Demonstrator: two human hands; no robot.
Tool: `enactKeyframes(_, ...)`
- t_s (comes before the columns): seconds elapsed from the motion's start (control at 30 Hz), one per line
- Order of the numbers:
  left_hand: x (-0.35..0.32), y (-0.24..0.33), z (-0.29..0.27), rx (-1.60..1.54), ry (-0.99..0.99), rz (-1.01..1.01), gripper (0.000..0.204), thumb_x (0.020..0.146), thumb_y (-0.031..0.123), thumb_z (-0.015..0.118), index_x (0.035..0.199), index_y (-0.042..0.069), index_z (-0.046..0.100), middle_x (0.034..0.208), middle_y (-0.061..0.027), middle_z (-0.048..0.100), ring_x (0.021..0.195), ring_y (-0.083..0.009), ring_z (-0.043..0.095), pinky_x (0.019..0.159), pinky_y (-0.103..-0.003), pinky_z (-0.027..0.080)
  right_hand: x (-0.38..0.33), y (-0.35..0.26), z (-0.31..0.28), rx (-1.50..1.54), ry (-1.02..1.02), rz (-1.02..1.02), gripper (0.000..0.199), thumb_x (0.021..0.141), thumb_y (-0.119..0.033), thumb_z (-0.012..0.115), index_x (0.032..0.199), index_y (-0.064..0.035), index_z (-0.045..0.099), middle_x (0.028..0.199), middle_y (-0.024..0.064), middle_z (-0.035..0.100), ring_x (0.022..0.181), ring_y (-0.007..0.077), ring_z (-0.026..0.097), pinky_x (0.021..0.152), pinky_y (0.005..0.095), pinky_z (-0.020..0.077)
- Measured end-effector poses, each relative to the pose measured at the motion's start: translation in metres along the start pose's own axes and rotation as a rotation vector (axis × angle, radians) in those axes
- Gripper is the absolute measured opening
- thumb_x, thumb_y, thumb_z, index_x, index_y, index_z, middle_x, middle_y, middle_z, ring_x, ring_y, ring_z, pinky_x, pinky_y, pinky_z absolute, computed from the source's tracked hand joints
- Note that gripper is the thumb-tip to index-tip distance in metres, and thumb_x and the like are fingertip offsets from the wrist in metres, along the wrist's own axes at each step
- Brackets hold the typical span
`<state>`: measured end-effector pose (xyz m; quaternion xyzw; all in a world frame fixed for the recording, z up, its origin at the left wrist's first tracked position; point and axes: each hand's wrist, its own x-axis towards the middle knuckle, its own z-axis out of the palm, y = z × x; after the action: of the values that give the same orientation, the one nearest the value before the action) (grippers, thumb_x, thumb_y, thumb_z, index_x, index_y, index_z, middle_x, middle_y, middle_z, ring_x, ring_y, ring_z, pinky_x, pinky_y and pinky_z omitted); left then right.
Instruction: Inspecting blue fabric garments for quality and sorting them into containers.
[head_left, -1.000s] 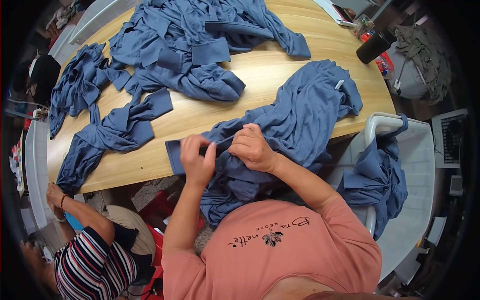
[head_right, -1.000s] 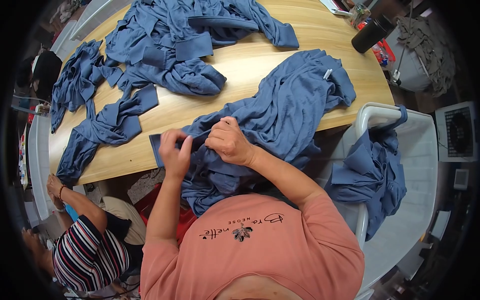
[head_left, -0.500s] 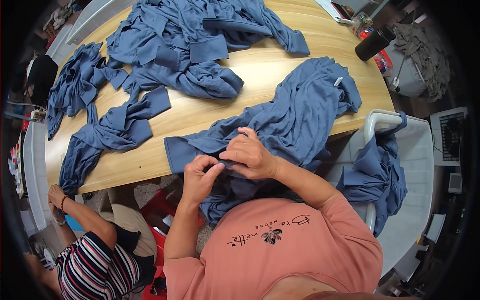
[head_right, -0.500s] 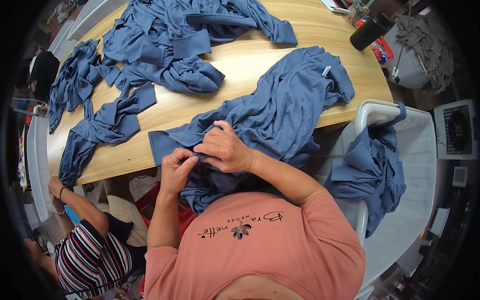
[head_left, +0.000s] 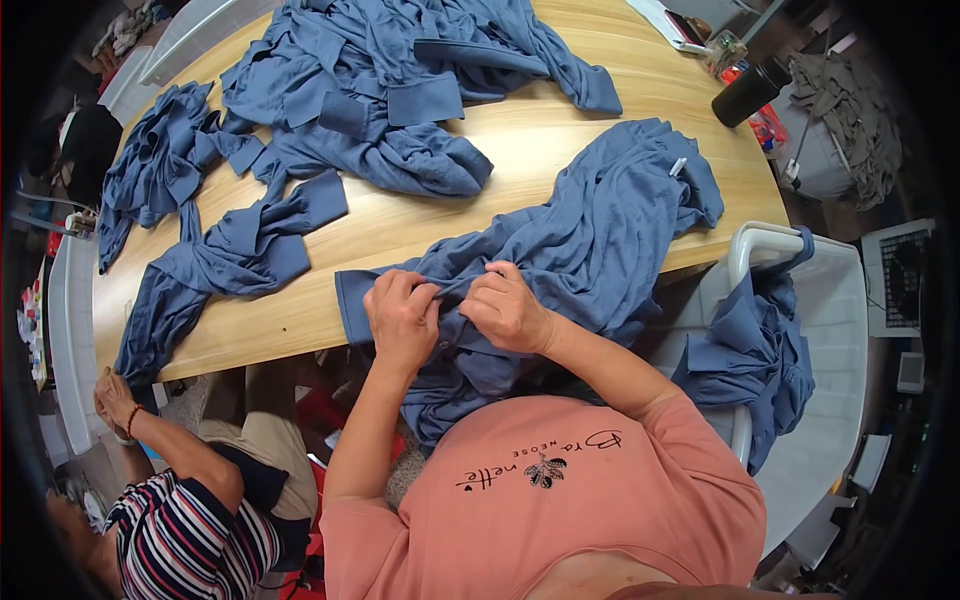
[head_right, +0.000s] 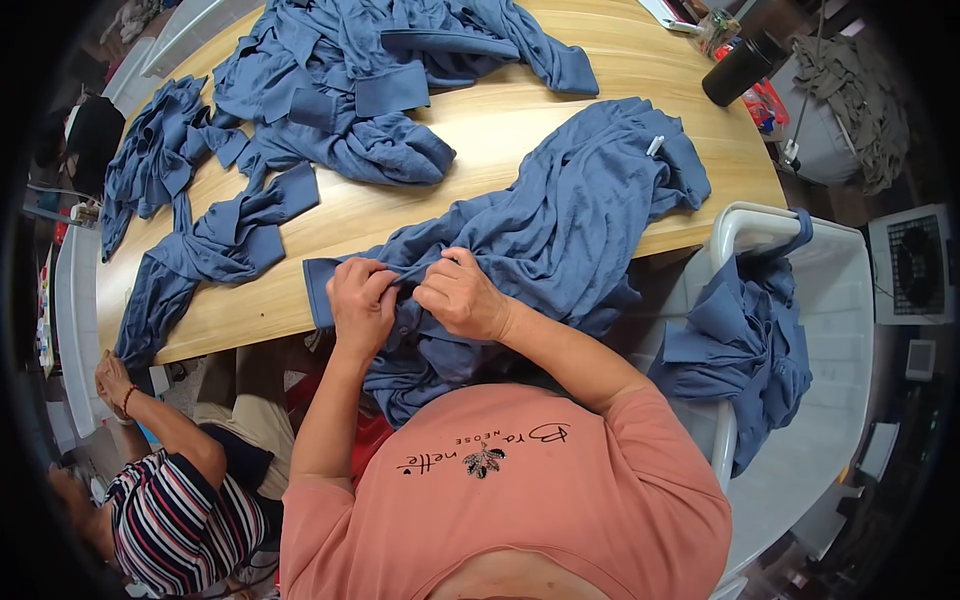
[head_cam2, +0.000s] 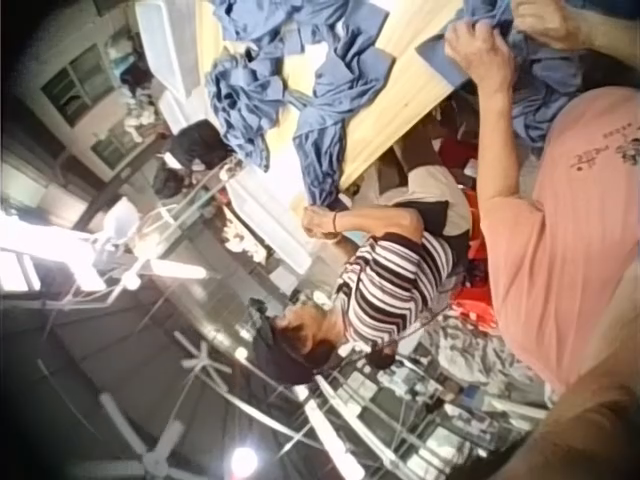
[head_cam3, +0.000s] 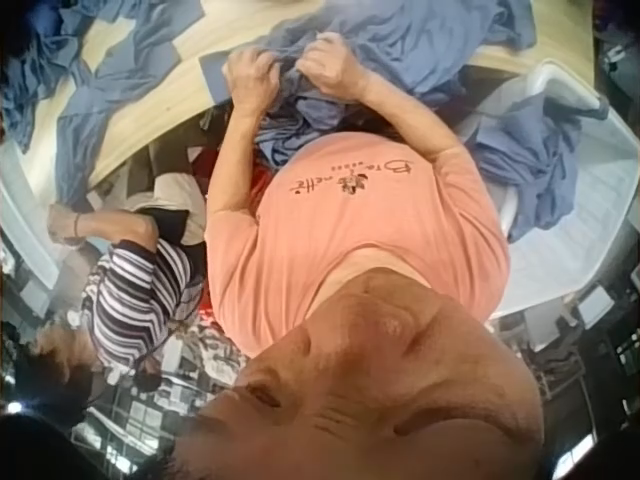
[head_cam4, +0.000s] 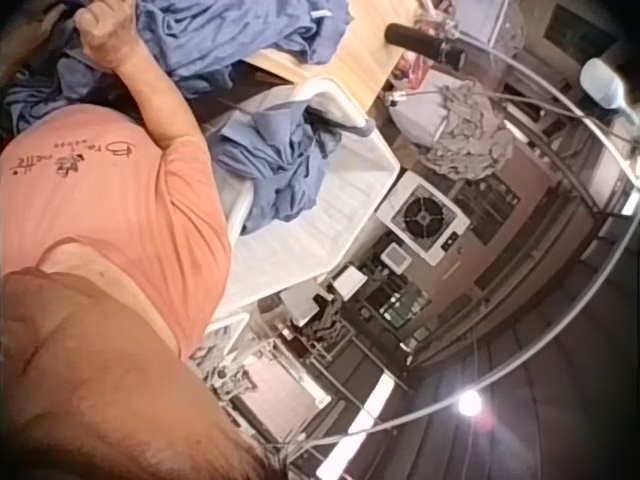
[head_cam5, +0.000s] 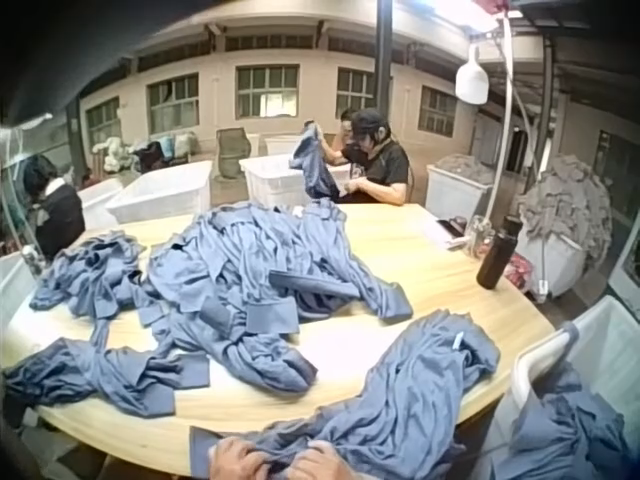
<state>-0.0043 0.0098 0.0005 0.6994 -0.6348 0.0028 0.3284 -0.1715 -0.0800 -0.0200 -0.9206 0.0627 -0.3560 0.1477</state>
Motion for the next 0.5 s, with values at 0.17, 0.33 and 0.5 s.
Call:
enactKeyframes(0.17, 0.006, -0.008, 0.003, -0.311, -0.139, -0.07, 0.011, 0.068, 0.008, 0.071, 0.077, 0.005, 0.065, 0.079, -0.0049, 0.062, 0.089, -0.0264, 0.056, 0.077, -0.038, 0.042, -0.004, 0.005, 0.003, 0.041, 0.043, 0.017, 0.023, 0.064, 0.0, 0.063, 0.087, -0.0038, 0.062, 0.078, 0.0045, 0.056, 0.078, 0.023, 0.056, 0.078, 0.0397, 0.0427)
enactKeyframes(0.33, 0.008, -0.01, 0.008, -0.559, -0.193, -0.209, 0.008, 0.07, 0.005, 0.068, 0.073, 0.0, 0.063, 0.071, -0.0085, 0.061, 0.077, -0.0259, 0.056, 0.069, -0.034, 0.045, -0.003, 0.004, 0.004, 0.061, 0.092, 0.091, 0.023, 0.064, 0.001, 0.063, 0.086, -0.0043, 0.063, 0.079, 0.0042, 0.057, 0.079, 0.0234, 0.056, 0.077, 0.0412, 0.0433)
enactKeyframes(0.5, 0.009, -0.01, 0.012, -0.723, -0.236, -0.319, 0.007, 0.069, 0.003, 0.065, 0.071, -0.002, 0.062, 0.07, -0.0081, 0.061, 0.073, -0.0189, 0.055, 0.067, -0.03, 0.045, 0.012, -0.004, -0.004, 0.007, 0.172, 0.001, 0.019, 0.068, -0.005, 0.064, 0.087, -0.0068, 0.064, 0.082, 0.0026, 0.059, 0.083, 0.0199, 0.057, 0.082, 0.04, 0.041)
